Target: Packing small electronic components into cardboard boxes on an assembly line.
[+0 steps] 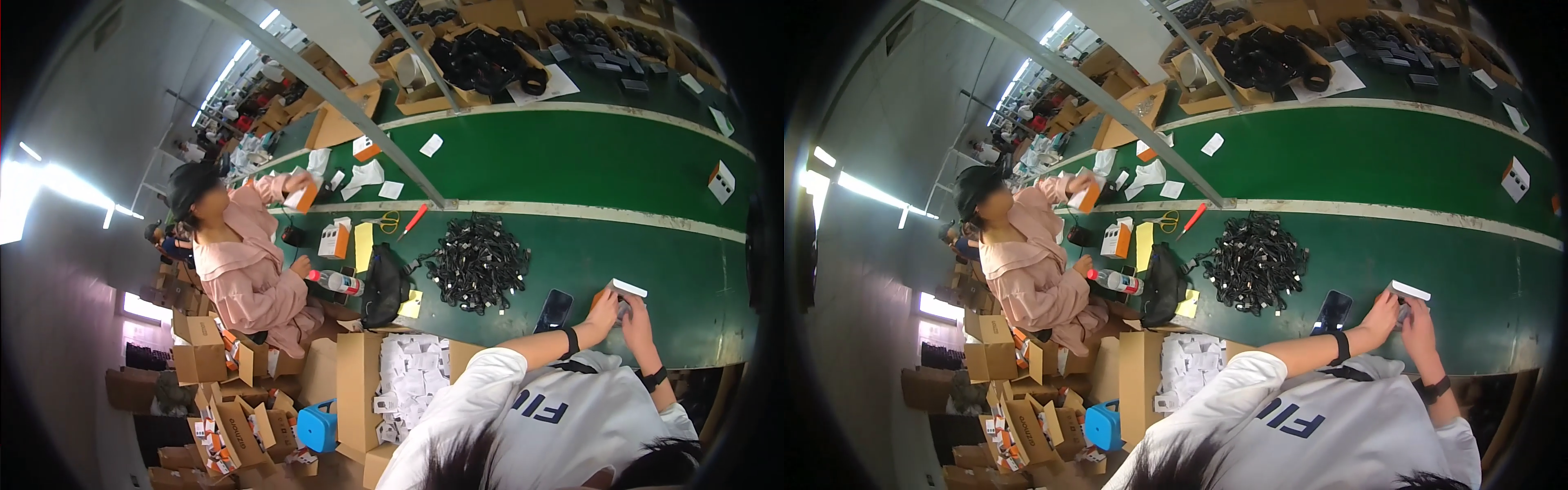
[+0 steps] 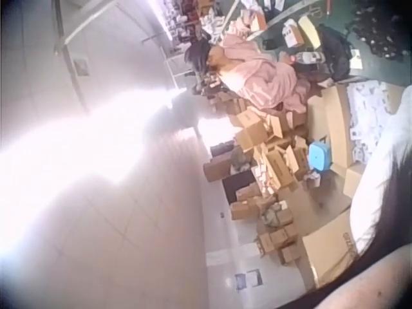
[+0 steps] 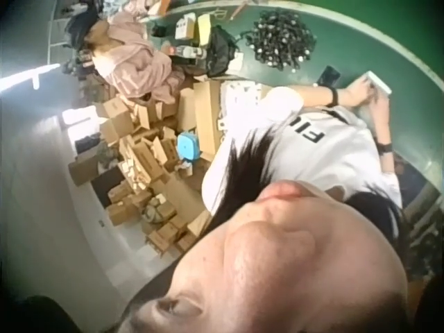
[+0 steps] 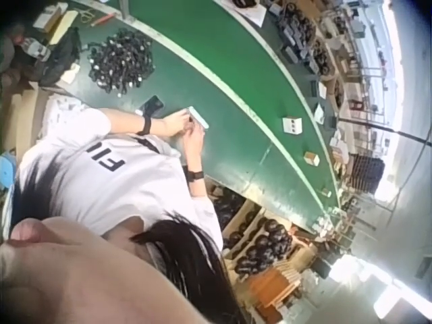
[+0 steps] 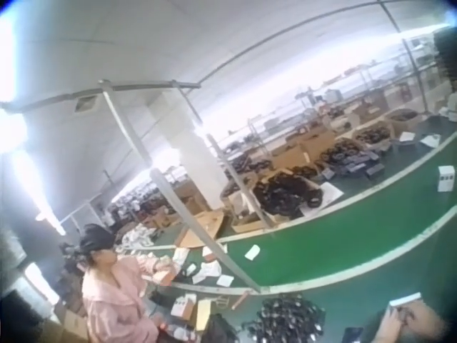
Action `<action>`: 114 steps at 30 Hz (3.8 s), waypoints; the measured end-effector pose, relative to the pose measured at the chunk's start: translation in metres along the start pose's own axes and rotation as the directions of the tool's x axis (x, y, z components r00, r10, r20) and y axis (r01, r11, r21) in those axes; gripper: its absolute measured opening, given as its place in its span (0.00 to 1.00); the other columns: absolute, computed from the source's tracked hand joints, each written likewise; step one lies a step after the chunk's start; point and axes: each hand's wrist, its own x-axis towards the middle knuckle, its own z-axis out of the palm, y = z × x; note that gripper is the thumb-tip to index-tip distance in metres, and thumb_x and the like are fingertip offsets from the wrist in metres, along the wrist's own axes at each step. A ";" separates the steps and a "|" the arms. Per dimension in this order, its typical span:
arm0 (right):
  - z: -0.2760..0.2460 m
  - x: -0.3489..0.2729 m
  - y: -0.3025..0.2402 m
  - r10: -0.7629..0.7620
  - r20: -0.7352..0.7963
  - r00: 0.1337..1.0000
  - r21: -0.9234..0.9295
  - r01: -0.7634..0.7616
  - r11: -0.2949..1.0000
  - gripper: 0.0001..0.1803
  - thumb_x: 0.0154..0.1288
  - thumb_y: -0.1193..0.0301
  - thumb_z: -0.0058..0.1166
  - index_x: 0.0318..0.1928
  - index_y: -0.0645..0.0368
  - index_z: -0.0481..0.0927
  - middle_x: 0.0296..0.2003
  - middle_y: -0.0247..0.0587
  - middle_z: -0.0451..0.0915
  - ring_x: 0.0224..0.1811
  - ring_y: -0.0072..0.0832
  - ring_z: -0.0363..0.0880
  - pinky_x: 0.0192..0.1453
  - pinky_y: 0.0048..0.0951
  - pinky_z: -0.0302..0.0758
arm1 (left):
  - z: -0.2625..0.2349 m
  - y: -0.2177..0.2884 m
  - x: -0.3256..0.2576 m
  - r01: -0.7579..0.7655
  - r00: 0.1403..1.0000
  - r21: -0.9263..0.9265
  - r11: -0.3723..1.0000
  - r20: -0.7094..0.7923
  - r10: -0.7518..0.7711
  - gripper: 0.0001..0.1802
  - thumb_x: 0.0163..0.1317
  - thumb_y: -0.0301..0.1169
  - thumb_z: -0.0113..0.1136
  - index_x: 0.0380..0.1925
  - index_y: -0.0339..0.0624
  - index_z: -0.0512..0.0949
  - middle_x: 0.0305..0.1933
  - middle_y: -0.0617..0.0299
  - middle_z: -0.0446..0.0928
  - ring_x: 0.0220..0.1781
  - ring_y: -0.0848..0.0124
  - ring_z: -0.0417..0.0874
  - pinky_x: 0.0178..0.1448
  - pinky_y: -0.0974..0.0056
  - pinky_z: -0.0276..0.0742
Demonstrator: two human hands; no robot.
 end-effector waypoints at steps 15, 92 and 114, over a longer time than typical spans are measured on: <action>0.027 -0.011 0.029 0.139 -0.368 0.919 0.394 0.019 0.919 0.19 0.56 0.76 0.50 0.50 0.62 0.68 0.47 0.46 0.70 0.51 0.40 0.68 0.56 0.34 0.64 | -0.013 -0.020 0.001 0.052 0.871 -0.293 0.955 -0.455 -0.187 0.09 0.50 0.36 0.54 0.24 0.46 0.79 0.29 0.62 0.74 0.39 0.66 0.71 0.48 0.57 0.60; -0.148 0.394 0.373 0.139 -0.181 0.974 0.259 -0.089 0.962 0.43 0.37 0.86 0.58 0.60 0.61 0.60 0.53 0.47 0.68 0.56 0.36 0.66 0.61 0.29 0.61 | 0.045 -0.186 -0.140 0.347 0.329 -0.935 0.079 0.043 -0.943 0.09 0.48 0.23 0.56 0.33 0.41 0.72 0.42 0.57 0.71 0.45 0.63 0.72 0.47 0.65 0.68; -0.086 0.172 0.248 0.276 -0.164 0.947 -0.022 -0.283 0.959 0.29 0.51 0.86 0.44 0.56 0.57 0.63 0.61 0.47 0.55 0.64 0.42 0.53 0.62 0.40 0.54 | 0.212 -0.520 0.014 0.816 -0.258 -0.547 -0.186 -0.057 -0.964 0.15 0.49 0.26 0.52 0.37 0.34 0.64 0.40 0.42 0.67 0.43 0.47 0.69 0.47 0.52 0.68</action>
